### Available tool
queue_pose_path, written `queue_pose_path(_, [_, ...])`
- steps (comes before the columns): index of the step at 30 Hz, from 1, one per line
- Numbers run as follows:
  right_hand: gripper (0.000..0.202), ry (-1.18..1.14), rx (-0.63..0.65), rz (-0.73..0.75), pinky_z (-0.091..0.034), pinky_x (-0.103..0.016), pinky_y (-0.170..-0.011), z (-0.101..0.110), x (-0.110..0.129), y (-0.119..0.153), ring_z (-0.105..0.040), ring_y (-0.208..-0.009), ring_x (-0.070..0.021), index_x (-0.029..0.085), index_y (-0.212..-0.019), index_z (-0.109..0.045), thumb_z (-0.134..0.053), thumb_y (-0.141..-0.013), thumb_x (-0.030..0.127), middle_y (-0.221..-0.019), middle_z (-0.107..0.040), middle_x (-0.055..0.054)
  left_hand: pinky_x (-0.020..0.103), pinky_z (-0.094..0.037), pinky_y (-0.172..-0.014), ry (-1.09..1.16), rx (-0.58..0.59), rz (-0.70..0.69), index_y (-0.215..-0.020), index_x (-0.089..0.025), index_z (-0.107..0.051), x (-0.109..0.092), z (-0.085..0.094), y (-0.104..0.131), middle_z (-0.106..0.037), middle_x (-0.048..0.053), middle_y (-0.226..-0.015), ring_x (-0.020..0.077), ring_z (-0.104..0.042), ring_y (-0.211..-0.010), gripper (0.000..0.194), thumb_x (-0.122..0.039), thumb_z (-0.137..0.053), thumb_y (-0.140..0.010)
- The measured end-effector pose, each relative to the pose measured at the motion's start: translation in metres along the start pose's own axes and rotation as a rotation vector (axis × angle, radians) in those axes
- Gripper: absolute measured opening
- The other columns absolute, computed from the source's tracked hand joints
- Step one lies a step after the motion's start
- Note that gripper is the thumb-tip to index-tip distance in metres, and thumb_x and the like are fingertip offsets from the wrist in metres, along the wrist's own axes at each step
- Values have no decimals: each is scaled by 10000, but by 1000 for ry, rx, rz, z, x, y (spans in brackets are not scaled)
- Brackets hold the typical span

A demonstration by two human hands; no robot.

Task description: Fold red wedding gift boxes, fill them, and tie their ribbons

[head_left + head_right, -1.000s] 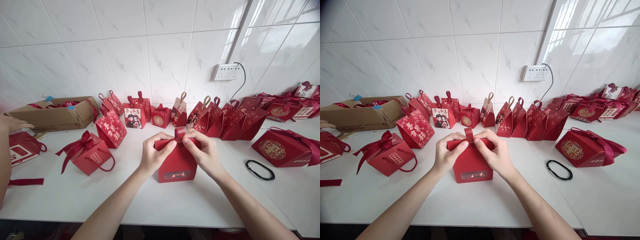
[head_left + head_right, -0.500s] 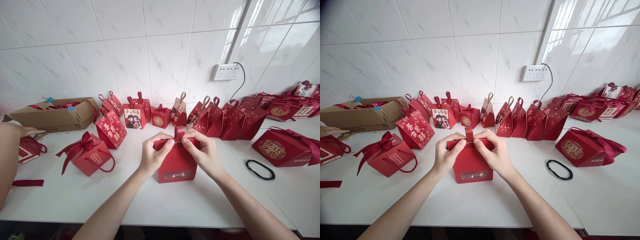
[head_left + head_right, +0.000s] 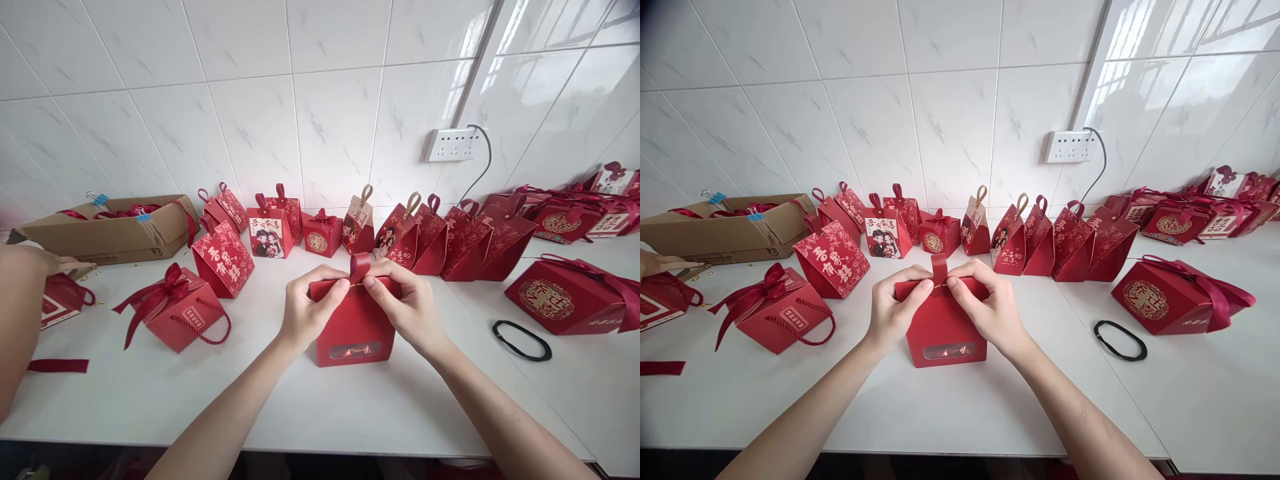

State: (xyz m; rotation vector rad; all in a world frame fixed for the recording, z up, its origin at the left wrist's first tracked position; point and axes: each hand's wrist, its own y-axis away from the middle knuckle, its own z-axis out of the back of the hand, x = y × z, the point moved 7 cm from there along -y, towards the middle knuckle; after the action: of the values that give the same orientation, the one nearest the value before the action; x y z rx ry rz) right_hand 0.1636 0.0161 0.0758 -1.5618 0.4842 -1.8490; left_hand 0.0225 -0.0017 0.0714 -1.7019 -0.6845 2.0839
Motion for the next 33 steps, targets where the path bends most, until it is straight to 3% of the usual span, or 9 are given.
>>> queue_pose_path(14, [184,23,4,-11,-464,-228,-583,0,0,0,-568,-660,-125,207,-764,-614,-536,-886,321,-740,-619,-9,231,-500,-652,-31,-2,-1,-747,-170,-641,1,0,0,-678,27,-745,144,-625,-700,167,-303,-571,-819])
queue_pose_path(33, [95,-1,11,-45,-489,-241,-590,-1,-2,1,-597,-713,-142,217,-815,-627,-554,-855,263,-814,-649,-15,228,-501,-619,-20,-2,17,-792,-178,-627,1,-1,1,-683,24,-761,148,-634,-695,131,-309,-617,-780])
